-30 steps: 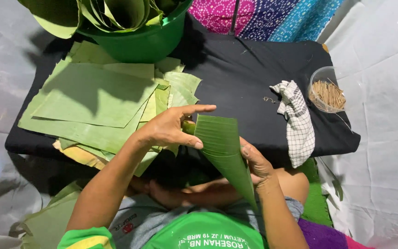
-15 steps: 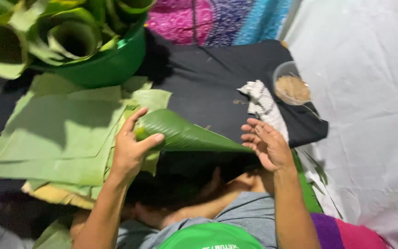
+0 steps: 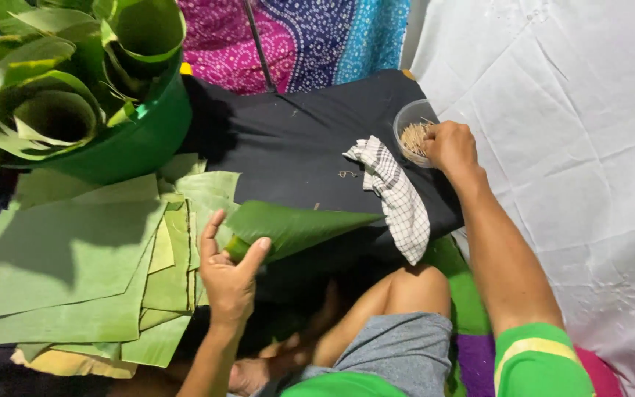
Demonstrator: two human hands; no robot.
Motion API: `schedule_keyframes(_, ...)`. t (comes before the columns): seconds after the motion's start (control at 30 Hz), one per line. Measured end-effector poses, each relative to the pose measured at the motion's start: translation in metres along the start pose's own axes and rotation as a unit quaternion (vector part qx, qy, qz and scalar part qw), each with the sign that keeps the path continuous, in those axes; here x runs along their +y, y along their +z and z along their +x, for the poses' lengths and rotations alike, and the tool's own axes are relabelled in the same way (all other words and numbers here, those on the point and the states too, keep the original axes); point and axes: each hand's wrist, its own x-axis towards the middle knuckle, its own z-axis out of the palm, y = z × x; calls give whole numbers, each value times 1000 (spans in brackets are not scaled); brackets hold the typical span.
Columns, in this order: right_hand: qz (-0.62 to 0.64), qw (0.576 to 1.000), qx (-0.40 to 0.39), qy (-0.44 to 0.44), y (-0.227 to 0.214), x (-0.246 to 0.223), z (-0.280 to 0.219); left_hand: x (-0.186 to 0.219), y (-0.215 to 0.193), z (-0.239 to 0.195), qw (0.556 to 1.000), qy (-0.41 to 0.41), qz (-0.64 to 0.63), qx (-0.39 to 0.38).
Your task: Folding banana leaves into conical shapes and securing them with small wooden sticks.
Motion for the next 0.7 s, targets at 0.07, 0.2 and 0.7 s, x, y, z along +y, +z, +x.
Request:
schedule_keyframes(0.07,-89,988,-100,77,46,37,20,-6,14,1,998,-24,1,59)
schedule_keyframes(0.2,-104,977,-152,107,43,18,29,-5,27,6,998,-29,0,55)
schedule_keyframes(0.7,-77,964,-220,125,14,-2,26,-23,38,13,996,-53,-30,70)
